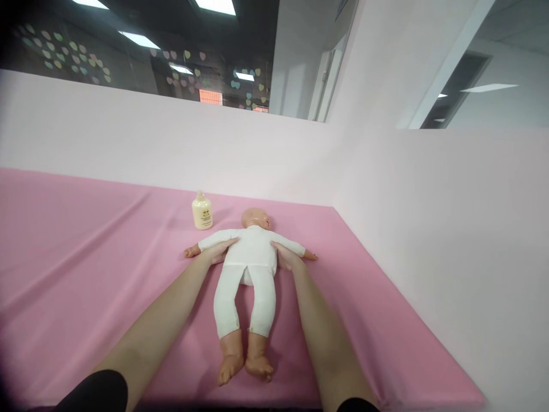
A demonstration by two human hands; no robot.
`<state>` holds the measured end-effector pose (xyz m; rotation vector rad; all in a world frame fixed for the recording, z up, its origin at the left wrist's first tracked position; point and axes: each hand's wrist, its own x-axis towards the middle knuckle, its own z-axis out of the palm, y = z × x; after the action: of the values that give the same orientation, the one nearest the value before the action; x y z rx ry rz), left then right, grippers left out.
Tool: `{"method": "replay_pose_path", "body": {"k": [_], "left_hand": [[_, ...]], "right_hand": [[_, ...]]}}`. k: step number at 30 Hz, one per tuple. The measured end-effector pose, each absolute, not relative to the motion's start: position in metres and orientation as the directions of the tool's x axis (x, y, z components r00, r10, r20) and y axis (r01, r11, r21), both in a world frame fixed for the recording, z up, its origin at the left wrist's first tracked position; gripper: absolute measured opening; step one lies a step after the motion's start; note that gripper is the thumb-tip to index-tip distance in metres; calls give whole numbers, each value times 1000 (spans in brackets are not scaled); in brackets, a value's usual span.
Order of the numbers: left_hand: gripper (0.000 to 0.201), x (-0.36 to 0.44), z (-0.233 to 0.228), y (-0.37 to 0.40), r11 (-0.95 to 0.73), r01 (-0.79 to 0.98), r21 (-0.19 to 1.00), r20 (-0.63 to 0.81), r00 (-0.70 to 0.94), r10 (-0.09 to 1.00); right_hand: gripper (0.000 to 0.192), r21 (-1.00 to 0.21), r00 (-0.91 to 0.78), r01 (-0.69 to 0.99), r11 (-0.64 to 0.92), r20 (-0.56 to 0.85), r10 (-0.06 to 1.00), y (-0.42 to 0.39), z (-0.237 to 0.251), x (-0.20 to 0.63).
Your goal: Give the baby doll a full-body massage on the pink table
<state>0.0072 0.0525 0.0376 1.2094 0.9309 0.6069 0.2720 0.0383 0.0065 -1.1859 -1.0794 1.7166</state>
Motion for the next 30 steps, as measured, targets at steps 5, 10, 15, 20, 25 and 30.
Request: {"method": "replay_pose_path", "body": {"k": [5,10,15,20,25,30], "left_hand": [[50,-21,58,57,327,356,875,-481,569,667],[36,-35,102,61,63,667,743,-334,288,898],[36,-37,106,65,-313,703,638,400,45,915],[49,-42,90,77,-324,846,425,575,25,818],[65,-54,93,98,-267,919,289,603,42,796],[70,-62,99,118,-199,920,339,580,-37,814]], "right_hand": [[41,-862,-505,91,-498,-471,724,25,14,297],[50,-876,-558,-5,-482,-398,728,22,16,315],[39,-886,-360,-393,-246,-98,928,25,19,306],[37,-815,-177,-578,-41,77,981,33,20,298],[37,-792,-204,-607,-70,70,976,38,16,296],[37,-805,-202,-588,-85,45,978,37,16,295]]}}
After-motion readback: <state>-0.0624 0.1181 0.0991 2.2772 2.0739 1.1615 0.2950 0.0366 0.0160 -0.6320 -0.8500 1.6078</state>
